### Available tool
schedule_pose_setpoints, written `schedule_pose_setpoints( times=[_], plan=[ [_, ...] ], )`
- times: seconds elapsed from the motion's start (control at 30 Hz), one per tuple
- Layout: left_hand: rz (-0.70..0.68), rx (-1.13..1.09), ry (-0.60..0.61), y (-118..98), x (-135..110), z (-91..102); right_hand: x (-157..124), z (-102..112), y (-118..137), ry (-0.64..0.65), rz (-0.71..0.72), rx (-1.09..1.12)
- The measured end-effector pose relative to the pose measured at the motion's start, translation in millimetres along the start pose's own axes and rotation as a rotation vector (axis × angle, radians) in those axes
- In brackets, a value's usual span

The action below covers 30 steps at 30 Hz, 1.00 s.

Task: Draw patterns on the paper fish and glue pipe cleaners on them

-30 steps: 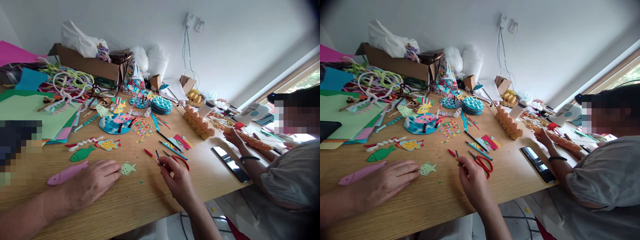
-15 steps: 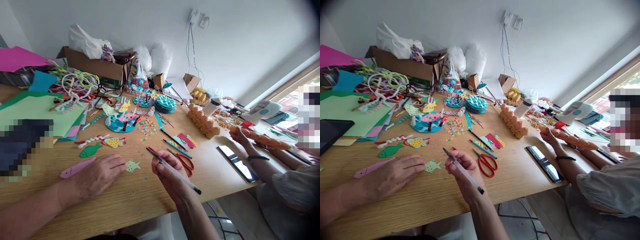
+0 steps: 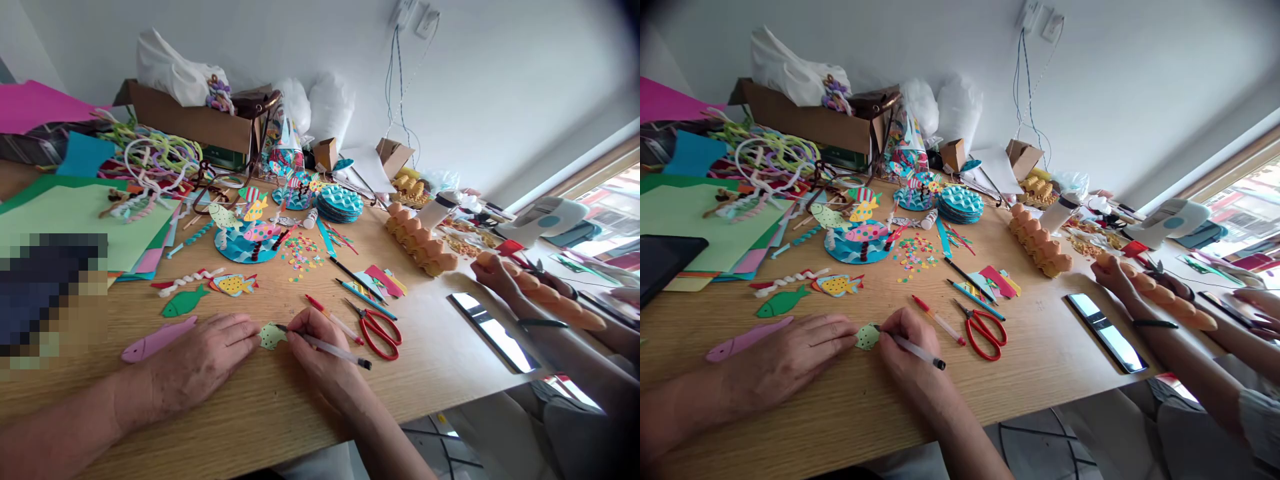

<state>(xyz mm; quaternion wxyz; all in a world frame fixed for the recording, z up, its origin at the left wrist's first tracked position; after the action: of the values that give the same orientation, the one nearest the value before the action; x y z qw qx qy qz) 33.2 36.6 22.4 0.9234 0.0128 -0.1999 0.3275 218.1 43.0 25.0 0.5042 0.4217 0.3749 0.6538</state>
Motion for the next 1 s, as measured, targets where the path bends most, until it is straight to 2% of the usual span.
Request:
schedule_pose_setpoints(
  times=[0.13, 0.27, 0.4, 0.5, 0.8, 1.0],
  plan=[
    [-0.020, 0.024, 0.002, -0.9, 2.4, 4.4, -1.3, -4.2, 1.0, 0.037, 0.038, -0.072],
    [-0.010, 0.027, 0.010, -2.2, 1.7, 3.7, -4.6, -5.3, 2.6, 0.006, 0.060, -0.116],
    [0.015, 0.010, -0.040, -3.8, -1.0, 2.8, -6.6, -5.7, 5.6, -0.023, 0.139, -0.170],
    [0.004, 0.008, -0.007, -4.4, -0.7, 2.1, -7.5, -6.0, 6.2, -0.024, 0.177, -0.204],
    [0.000, -0.015, 0.057, -4.5, 3.1, 5.0, -8.5, -6.9, 8.4, 0.011, 0.155, -0.251],
    [-0.007, 0.006, 0.029, -6.1, 3.1, 7.8, -8.7, -6.1, 8.5, 0.006, 0.177, -0.263]
  ],
)
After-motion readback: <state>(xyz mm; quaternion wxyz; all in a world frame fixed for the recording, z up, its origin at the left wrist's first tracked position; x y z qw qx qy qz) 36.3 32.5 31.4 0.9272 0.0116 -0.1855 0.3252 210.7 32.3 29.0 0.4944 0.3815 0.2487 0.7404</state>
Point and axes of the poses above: each hand's wrist, its own x-axis towards the middle knuckle, its own z-axis out of the back of the hand, y = z × x, the point moved 5 cm from there along x, towards the middle knuckle, and after that the axes turned 11 degrees about z, right-handed, at the moved point
